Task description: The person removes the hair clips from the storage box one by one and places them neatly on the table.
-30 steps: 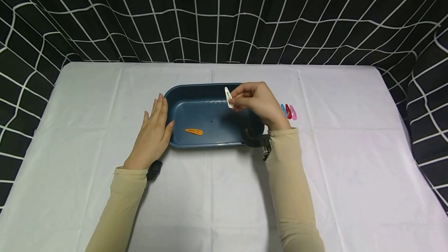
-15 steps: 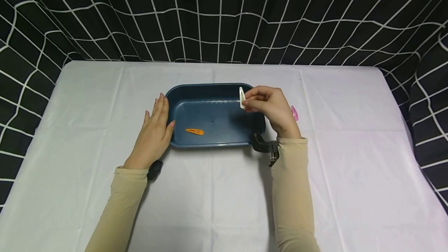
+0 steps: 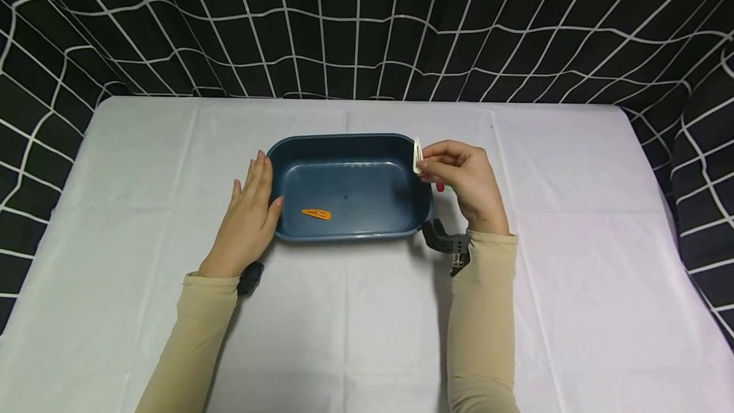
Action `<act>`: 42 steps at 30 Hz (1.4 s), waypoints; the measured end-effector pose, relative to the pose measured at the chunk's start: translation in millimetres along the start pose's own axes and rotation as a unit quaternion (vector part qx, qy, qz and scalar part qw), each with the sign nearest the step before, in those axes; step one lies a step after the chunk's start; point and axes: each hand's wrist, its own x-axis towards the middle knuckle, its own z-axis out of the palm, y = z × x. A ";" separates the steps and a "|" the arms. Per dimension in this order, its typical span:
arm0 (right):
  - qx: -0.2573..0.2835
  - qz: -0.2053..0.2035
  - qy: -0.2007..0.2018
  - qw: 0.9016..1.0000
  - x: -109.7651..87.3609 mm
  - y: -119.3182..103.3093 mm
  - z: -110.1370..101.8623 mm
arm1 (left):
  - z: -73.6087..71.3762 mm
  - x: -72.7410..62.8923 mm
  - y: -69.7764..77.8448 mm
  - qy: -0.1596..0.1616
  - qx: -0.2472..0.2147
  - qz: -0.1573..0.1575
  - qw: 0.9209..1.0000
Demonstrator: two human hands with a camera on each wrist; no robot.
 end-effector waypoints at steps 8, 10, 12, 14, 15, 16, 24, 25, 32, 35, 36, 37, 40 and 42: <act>0.047 -0.002 0.024 0.999 -3.6 -1.0 -12.7 | 0.1 -0.5 -0.1 -0.003 0.000 -0.001 1.000; 0.056 -0.005 0.034 0.998 -4.4 -1.6 -16.4 | 0.1 -0.5 -0.2 -0.004 0.000 -0.001 1.000; 0.059 -0.007 0.046 0.997 -5.5 -2.4 -20.4 | 0.2 -0.5 -0.4 -0.003 -0.001 -0.001 1.000; 0.065 -0.010 0.055 0.996 -6.9 -3.1 -24.6 | 0.0 -0.5 -0.4 -0.003 -0.002 -0.002 1.000; 0.068 -0.011 0.060 0.996 -7.5 -3.3 -26.7 | -0.1 -0.5 -0.4 -0.003 -0.003 -0.002 1.000; 0.070 -0.011 0.065 0.995 -8.1 -3.3 -28.7 | -0.1 -0.6 -0.3 -0.002 -0.003 -0.002 1.000; 0.059 -0.009 0.100 0.993 -11.2 -2.6 -42.3 | 0.1 -1.0 0.0 -0.003 -0.004 -0.001 1.000; 0.065 -0.008 0.101 0.993 -11.8 -2.8 -44.1 | 0.1 -1.0 0.0 -0.003 -0.005 -0.001 1.000; 0.101 -0.009 0.123 0.987 -15.5 -1.7 -56.9 | -0.1 -0.8 0.2 0.000 -0.003 0.001 1.000; 0.106 -0.008 0.136 0.985 -16.2 -0.3 -62.1 | -0.2 -0.9 0.2 0.000 -0.005 0.002 1.000; 0.110 -0.007 0.138 0.984 -16.6 0.0 -63.7 | -0.3 -0.9 0.3 0.000 -0.006 0.002 1.000; 0.116 -0.006 0.139 0.983 -17.0 0.3 -65.2 | -0.3 -1.0 0.3 0.000 -0.008 0.001 1.000; 0.123 -0.002 0.141 0.982 -18.3 1.7 -69.3 | -0.3 -1.3 0.3 -0.001 -0.008 0.000 1.000; 0.124 0.002 0.145 0.982 -19.1 2.4 -71.8 | -0.2 -1.4 0.5 -0.002 -0.009 -0.001 1.000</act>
